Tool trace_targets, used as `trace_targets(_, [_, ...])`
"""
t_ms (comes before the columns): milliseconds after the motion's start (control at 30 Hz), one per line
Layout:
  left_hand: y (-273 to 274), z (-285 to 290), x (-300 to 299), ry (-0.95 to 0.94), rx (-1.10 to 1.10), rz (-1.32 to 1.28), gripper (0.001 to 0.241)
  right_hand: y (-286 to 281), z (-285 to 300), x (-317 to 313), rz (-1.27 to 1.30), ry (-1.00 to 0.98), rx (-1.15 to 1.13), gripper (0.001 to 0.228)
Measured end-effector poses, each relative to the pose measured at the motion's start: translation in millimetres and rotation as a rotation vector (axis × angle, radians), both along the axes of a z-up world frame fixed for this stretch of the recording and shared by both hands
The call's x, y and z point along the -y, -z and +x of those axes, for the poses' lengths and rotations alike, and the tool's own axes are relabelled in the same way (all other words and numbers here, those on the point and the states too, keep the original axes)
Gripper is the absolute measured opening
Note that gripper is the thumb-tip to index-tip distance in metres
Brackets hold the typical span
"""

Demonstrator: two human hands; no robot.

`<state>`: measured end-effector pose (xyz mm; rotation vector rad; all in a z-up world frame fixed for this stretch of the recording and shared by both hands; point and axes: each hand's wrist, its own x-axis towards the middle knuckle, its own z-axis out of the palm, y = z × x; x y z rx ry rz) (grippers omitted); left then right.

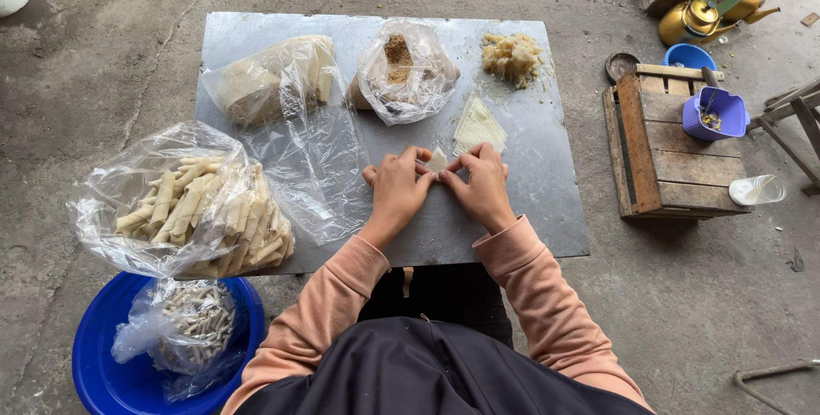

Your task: The person prepares samosas by placing filling onto triangular pastry sheets and rolling them into cylinders by hand.

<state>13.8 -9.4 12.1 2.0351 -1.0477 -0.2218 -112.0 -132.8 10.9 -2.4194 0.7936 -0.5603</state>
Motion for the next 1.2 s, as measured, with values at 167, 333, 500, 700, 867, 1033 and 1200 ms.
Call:
trace_targets(167, [8.8,-1.6,1.0,0.028,0.162,-0.105,0.026,3.0,0.0,1.6,-0.145,-0.071,0.057,0.012])
trace_targets(333, [21.1,-0.6,-4.5,0.082,0.406,-0.102,0.022,4.8,-8.7,5.6,-0.190,-0.141,0.068,0.013])
trace_targets(500, [11.5,-0.2,5.7,-0.034,0.079,-0.002,0.023,8.0,5.4,6.1,-0.040,0.020,0.036,0.013])
trace_targets(700, [12.4,-4.7,2.3,0.000,0.232,-0.088,0.024,2.8,-1.4,1.9,-0.188,-0.064,0.115,0.010])
trace_targets(867, [20.3,-8.5,2.6,0.012,0.303,-0.074,0.025,9.8,-6.2,-3.3,-0.243,-0.051,0.101,0.007])
trace_targets(1033, [12.9,-24.5,-12.7,-0.019,0.082,0.006,0.031,16.4,-13.5,-21.1,-0.096,0.058,0.028,0.011])
trace_targets(1200, [9.4,-38.5,-18.1,-0.124,-0.112,0.028,0.061,17.2,-14.4,-41.3,-0.112,0.119,-0.035,0.018])
